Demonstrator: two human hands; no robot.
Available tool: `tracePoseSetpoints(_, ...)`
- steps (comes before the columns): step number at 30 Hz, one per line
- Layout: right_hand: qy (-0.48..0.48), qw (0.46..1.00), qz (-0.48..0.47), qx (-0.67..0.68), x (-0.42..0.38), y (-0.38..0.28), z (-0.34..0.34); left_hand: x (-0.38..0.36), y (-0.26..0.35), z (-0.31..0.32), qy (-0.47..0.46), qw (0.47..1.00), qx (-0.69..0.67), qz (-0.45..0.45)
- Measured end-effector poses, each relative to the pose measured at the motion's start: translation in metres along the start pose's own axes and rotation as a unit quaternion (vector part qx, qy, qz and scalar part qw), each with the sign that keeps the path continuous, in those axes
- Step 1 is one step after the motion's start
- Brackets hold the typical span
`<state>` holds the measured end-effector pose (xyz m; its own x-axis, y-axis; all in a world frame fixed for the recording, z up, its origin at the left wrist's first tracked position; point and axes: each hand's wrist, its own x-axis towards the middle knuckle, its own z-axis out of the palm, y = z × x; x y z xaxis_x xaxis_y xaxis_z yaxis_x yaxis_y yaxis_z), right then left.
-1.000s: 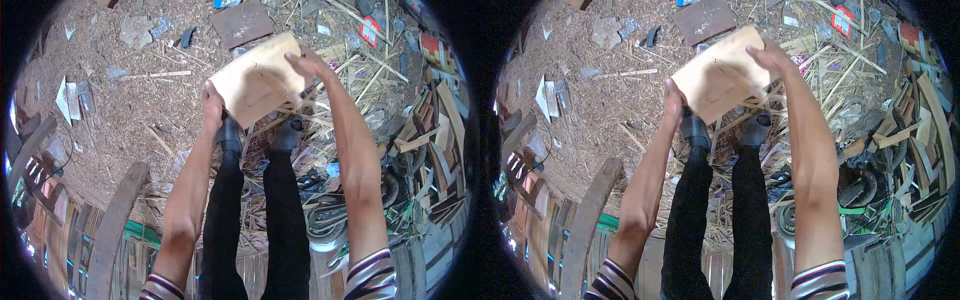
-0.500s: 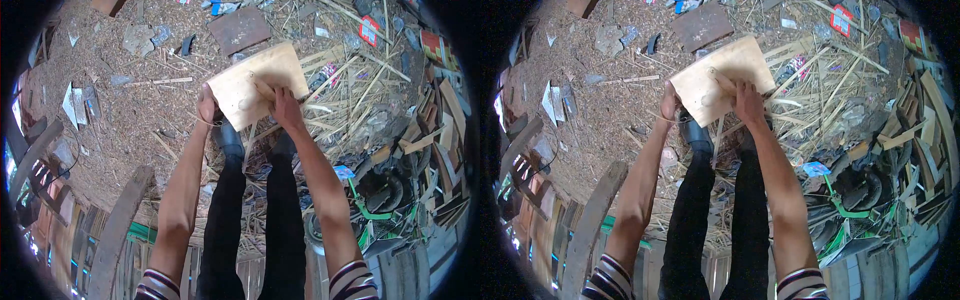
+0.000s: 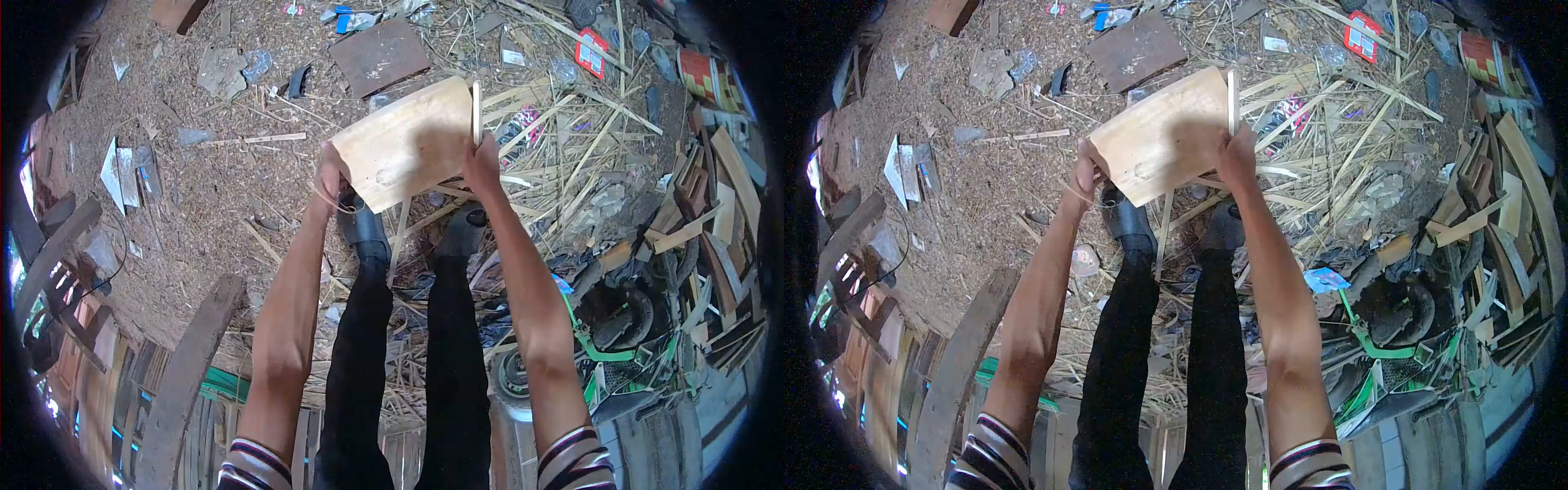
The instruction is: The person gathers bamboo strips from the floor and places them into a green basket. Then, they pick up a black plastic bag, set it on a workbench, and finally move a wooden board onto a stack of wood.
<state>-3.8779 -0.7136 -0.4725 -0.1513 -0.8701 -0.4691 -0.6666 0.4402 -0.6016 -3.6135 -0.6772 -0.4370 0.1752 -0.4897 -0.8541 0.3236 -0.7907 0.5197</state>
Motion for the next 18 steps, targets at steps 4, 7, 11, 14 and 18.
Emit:
tracePoseSetpoints(4, -0.068, 0.997, -0.010, -0.024, 0.010, 0.010, -0.014, -0.001, -0.006, -0.001, 0.008, 0.999, -0.032, 0.020)
tracePoseSetpoints(7, 0.010, 0.995, -0.087, -0.037, 0.020, 0.013, -0.013, 0.031, -0.048, -0.028, 0.013, 0.997, 0.055, 0.054)
tracePoseSetpoints(11, 0.018, 0.969, -0.221, -0.110, 0.029, 0.018, -0.008, 0.039, -0.086, -0.044, 0.018, 0.991, 0.130, 0.033)
tracePoseSetpoints(14, -0.045, 0.986, -0.154, -0.032, 0.033, 0.021, -0.003, 0.021, -0.094, -0.031, 0.075, 0.974, 0.165, 0.134)
tracePoseSetpoints(18, -0.098, 0.994, 0.020, 0.039, 0.044, 0.019, -0.009, 0.012, -0.091, -0.022, 0.049, 0.991, 0.055, 0.116)
